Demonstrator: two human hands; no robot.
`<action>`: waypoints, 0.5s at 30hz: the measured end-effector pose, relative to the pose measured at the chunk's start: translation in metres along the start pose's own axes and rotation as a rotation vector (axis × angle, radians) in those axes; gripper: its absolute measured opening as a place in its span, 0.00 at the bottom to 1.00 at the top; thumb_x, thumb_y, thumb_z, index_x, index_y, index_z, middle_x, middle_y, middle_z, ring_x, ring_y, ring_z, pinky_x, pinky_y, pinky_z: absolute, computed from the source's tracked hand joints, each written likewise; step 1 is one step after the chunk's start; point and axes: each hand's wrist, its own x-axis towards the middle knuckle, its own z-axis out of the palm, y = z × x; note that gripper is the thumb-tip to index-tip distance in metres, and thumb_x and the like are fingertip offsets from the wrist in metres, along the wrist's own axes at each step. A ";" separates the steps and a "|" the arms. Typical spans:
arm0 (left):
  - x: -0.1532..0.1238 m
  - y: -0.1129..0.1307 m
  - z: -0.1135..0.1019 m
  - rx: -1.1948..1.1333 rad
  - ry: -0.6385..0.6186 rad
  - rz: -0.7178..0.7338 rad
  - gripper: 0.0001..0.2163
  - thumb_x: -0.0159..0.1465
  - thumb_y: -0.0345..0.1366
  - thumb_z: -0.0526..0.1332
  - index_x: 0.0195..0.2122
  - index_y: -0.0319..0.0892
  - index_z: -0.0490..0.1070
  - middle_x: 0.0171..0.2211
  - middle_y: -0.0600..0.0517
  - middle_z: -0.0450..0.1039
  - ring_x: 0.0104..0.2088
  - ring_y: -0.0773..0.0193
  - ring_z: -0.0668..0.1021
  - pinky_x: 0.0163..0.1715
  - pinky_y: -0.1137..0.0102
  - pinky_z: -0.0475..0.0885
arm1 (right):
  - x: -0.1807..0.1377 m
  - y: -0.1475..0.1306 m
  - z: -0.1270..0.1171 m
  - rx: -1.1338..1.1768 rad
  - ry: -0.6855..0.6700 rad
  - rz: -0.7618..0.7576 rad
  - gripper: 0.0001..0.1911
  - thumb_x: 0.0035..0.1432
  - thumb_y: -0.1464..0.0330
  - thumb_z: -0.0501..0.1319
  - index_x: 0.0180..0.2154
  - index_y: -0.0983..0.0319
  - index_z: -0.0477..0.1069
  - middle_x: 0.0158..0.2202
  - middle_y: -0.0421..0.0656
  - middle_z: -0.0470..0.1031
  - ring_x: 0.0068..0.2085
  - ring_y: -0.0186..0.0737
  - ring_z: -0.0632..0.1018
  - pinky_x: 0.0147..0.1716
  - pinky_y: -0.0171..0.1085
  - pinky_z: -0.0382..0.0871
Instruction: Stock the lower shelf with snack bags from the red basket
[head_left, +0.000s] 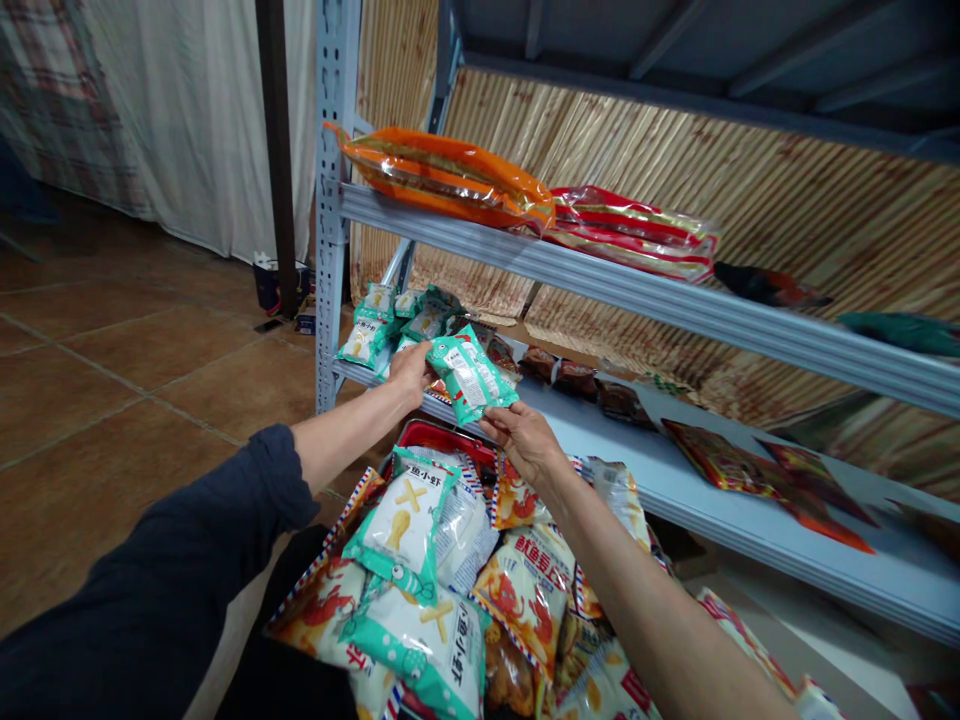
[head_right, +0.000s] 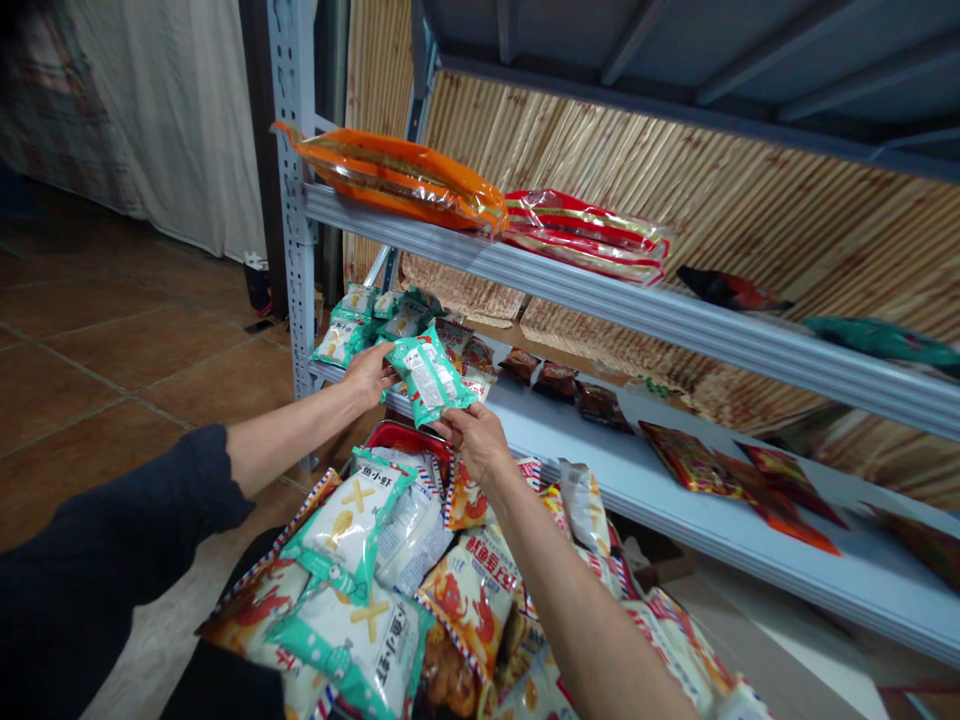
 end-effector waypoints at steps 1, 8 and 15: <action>0.001 0.000 -0.001 0.012 0.001 -0.005 0.02 0.50 0.30 0.59 0.23 0.38 0.66 0.21 0.53 0.68 0.19 0.70 0.71 0.23 0.71 0.70 | 0.000 0.000 0.000 -0.002 0.000 -0.003 0.09 0.41 0.82 0.61 0.21 0.64 0.64 0.22 0.36 0.72 0.23 0.27 0.74 0.23 0.25 0.73; 0.005 -0.002 -0.010 0.066 -0.116 -0.171 0.05 0.54 0.34 0.59 0.29 0.39 0.66 0.25 0.49 0.71 0.23 0.64 0.74 0.28 0.65 0.73 | 0.004 -0.002 -0.001 -0.012 0.015 -0.077 0.08 0.39 0.78 0.62 0.23 0.63 0.65 0.23 0.35 0.71 0.24 0.27 0.73 0.24 0.28 0.73; -0.008 0.005 -0.021 0.204 -0.090 -0.222 0.10 0.56 0.39 0.59 0.35 0.39 0.64 0.26 0.48 0.69 0.26 0.61 0.76 0.30 0.64 0.74 | 0.013 -0.007 -0.006 -0.159 0.108 -0.320 0.10 0.38 0.72 0.63 0.28 0.62 0.66 0.25 0.35 0.70 0.26 0.31 0.72 0.26 0.36 0.73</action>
